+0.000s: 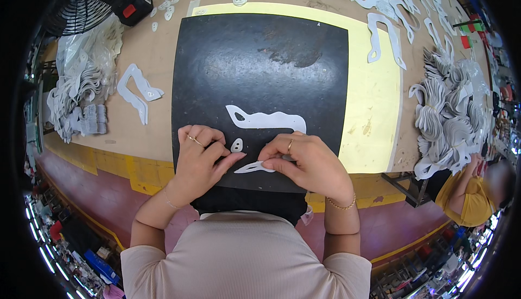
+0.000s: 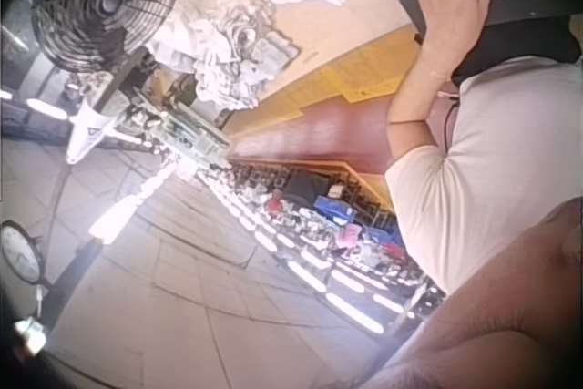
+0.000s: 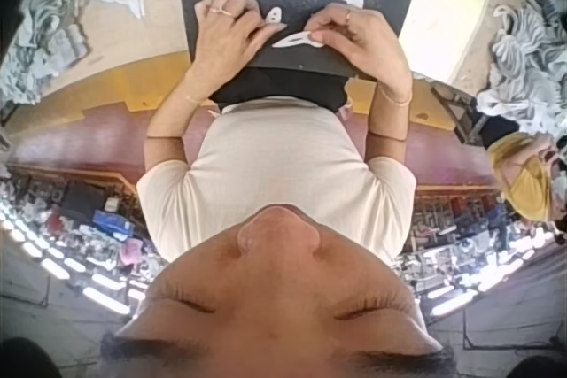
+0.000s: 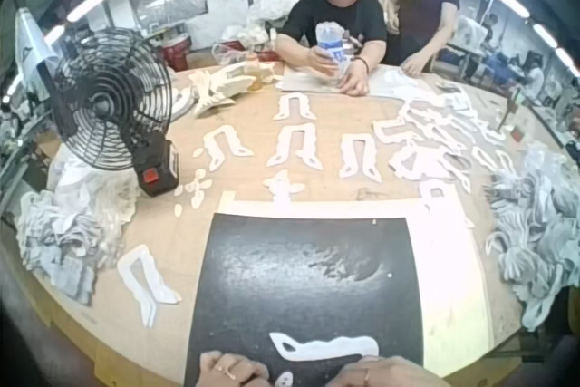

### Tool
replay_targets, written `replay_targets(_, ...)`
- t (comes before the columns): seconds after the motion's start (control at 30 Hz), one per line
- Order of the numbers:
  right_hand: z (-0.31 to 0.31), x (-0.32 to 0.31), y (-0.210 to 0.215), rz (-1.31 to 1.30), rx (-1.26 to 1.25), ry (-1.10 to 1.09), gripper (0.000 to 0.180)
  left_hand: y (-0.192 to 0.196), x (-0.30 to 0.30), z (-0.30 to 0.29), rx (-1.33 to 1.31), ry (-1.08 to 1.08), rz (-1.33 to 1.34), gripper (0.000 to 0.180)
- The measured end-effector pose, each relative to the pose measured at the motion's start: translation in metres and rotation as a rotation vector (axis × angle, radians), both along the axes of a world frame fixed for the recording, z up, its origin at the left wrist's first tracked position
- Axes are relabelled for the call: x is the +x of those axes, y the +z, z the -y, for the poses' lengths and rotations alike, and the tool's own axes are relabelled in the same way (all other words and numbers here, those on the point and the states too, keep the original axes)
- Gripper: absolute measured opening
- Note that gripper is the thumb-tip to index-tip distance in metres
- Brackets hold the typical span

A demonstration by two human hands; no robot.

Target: The person assembles white plastic components by hand at a workbench. They pick up a larger curved piece and a smaller perforated piece, align them, and press them together. The person repeats this process with additional pieces, placing completed assemblies on the table.

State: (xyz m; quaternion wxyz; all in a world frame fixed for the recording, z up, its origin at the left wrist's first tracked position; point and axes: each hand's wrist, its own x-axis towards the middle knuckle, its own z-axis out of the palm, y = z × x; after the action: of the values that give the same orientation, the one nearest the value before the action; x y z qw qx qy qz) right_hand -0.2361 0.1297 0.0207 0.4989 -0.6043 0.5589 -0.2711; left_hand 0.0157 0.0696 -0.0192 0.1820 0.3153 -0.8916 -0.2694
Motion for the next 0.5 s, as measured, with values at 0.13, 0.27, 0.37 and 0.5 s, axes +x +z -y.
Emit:
replay_targets(0.13,0.0,0.001,-0.002,0.045,0.033,-0.071,0.012,0.016,0.005,0.023,-0.057,-0.151,0.133,0.034)
replay_targets(0.27,-0.002,0.0,-0.004,0.1,0.091,-0.148,0.013,0.013,0.004,0.033,-0.023,-0.206,0.097,0.029)
replay_targets(0.37,-0.002,0.001,-0.002,0.097,0.102,-0.198,0.013,0.013,0.002,0.031,-0.009,-0.2,0.043,0.016)
replay_targets(0.5,-0.001,0.002,-0.004,0.11,0.12,-0.231,0.013,0.007,0.002,0.014,0.023,-0.1,0.007,0.014)
